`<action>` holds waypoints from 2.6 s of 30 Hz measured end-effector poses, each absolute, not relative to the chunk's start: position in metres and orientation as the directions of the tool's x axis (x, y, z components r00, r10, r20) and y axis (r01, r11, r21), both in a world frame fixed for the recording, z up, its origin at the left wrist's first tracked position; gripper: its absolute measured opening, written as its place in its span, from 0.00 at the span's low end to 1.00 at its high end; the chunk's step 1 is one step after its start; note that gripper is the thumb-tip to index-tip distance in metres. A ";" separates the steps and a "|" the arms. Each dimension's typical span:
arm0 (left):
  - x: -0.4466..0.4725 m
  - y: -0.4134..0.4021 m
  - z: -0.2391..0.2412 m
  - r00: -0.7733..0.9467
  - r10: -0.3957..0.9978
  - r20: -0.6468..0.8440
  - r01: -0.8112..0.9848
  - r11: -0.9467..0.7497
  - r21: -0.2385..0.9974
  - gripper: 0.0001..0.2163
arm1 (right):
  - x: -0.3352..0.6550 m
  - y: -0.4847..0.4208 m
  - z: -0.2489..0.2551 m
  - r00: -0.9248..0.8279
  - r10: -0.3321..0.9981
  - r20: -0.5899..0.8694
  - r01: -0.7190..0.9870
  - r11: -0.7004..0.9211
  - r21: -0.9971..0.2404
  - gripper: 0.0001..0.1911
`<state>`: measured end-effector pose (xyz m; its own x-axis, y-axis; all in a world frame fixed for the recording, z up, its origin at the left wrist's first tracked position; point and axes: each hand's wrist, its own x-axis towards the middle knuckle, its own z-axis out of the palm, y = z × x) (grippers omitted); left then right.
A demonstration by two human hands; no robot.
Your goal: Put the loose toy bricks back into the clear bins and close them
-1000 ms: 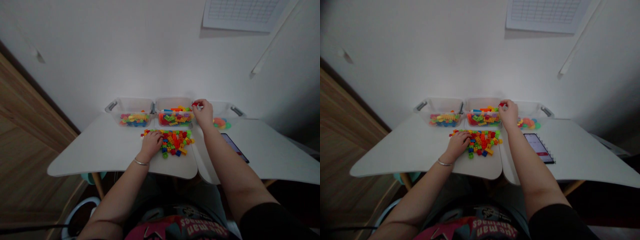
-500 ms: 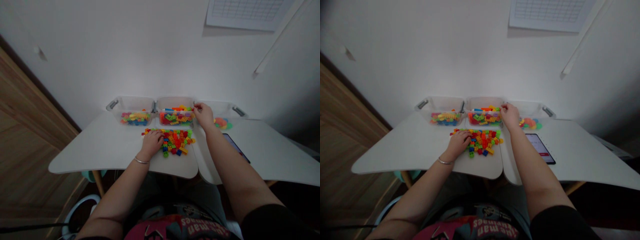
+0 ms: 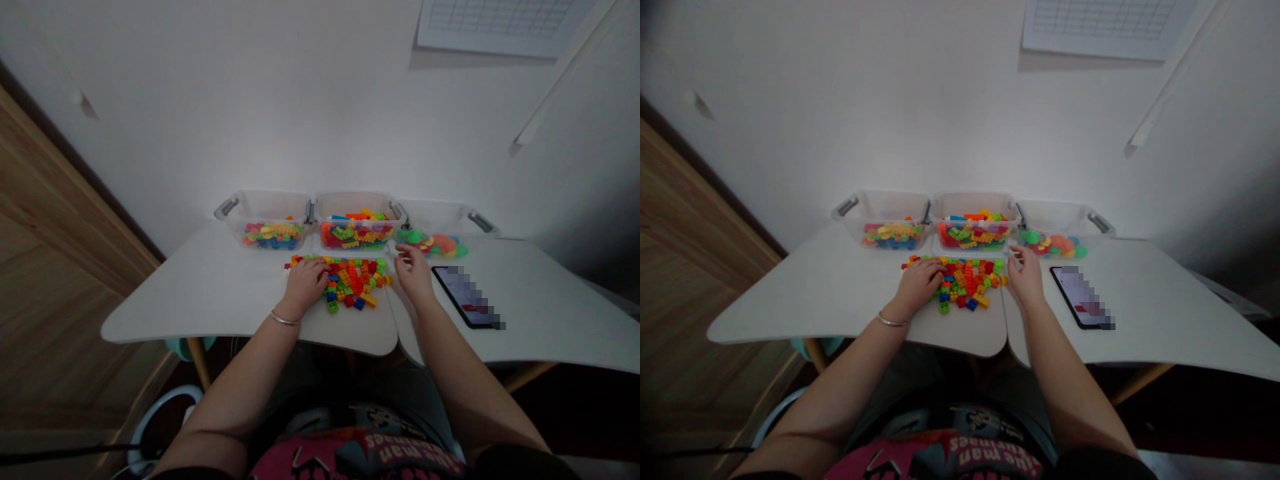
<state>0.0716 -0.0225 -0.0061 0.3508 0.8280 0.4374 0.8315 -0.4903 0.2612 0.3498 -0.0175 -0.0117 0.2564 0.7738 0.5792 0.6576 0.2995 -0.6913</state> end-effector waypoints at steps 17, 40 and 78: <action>0.073 -0.021 -0.006 0.353 0.825 0.440 0.830 -0.494 0.259 0.12 | 0.369 -0.038 -0.047 -0.046 0.925 0.378 0.772 0.273 -0.574 0.20; 0.070 -0.021 -0.005 0.358 0.838 0.413 0.821 -0.493 0.288 0.12 | 0.344 -0.006 0.018 0.352 0.586 0.730 0.652 0.406 -0.640 0.17; 0.071 -0.024 -0.001 0.353 0.837 0.419 0.823 -0.491 0.286 0.12 | 0.314 0.016 0.017 0.348 0.640 0.685 0.560 0.444 -0.699 0.14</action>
